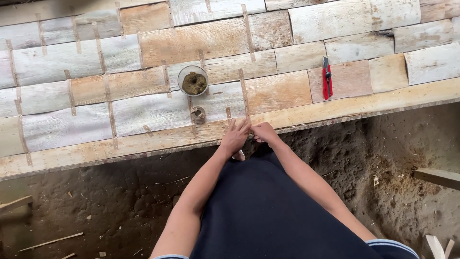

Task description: Applying thin adhesive strips or wood veneer tape to the seams of a wooden panel assembly on a workbench.

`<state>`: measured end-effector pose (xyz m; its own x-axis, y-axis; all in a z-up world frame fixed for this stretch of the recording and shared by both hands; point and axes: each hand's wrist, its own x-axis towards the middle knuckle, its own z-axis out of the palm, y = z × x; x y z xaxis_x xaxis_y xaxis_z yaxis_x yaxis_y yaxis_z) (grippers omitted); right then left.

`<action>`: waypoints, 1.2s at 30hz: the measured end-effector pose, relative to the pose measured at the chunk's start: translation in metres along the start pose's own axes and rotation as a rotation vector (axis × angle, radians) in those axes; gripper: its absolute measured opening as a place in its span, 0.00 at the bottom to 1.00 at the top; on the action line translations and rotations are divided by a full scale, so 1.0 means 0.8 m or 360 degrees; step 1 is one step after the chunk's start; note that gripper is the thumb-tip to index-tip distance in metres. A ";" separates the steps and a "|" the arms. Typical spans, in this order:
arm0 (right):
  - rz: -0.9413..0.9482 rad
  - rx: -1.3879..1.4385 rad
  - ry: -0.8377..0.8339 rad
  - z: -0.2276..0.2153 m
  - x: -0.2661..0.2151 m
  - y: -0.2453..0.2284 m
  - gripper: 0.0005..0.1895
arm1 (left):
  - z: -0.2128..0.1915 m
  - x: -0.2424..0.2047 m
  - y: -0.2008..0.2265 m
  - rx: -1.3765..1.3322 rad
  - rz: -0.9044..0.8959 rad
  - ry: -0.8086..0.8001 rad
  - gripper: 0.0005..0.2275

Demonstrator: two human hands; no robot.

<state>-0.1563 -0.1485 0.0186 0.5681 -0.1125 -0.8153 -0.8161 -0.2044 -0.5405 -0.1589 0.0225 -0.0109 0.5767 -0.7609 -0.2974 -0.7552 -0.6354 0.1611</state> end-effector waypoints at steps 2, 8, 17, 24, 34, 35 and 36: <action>0.0024 0.0053 -0.0014 0.007 0.021 0.021 0.22 | 0.013 0.000 0.002 -0.0011 0.0008 0.0089 0.20; 0.0057 0.0031 -0.0139 0.005 -0.054 -0.031 0.34 | 0.051 0.012 0.009 -0.0027 -0.0032 0.0386 0.18; -0.1538 -0.1550 0.0517 -0.002 -0.002 0.014 0.31 | 0.037 0.000 0.011 -0.0205 -0.0020 0.0200 0.20; -0.1685 -0.2133 0.0697 0.005 0.011 0.022 0.34 | 0.017 -0.003 0.002 -0.0153 0.0045 0.0159 0.22; -0.1699 -0.1893 0.0618 0.001 0.043 0.027 0.30 | 0.030 0.002 -0.009 -0.0187 0.0063 0.0121 0.20; -0.1639 -0.1832 0.0581 0.000 0.045 0.025 0.31 | 0.034 0.004 -0.009 -0.0195 0.0060 0.0125 0.20; -0.1580 -0.1771 0.0545 0.000 0.046 0.023 0.33 | 0.037 0.006 -0.009 -0.0203 0.0058 0.0129 0.20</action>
<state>-0.1502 -0.1567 -0.0213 0.9437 0.3253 -0.0596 0.2986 -0.9156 -0.2692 -0.1599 0.0273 -0.0417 0.5768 -0.7886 -0.2131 -0.7334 -0.6148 0.2901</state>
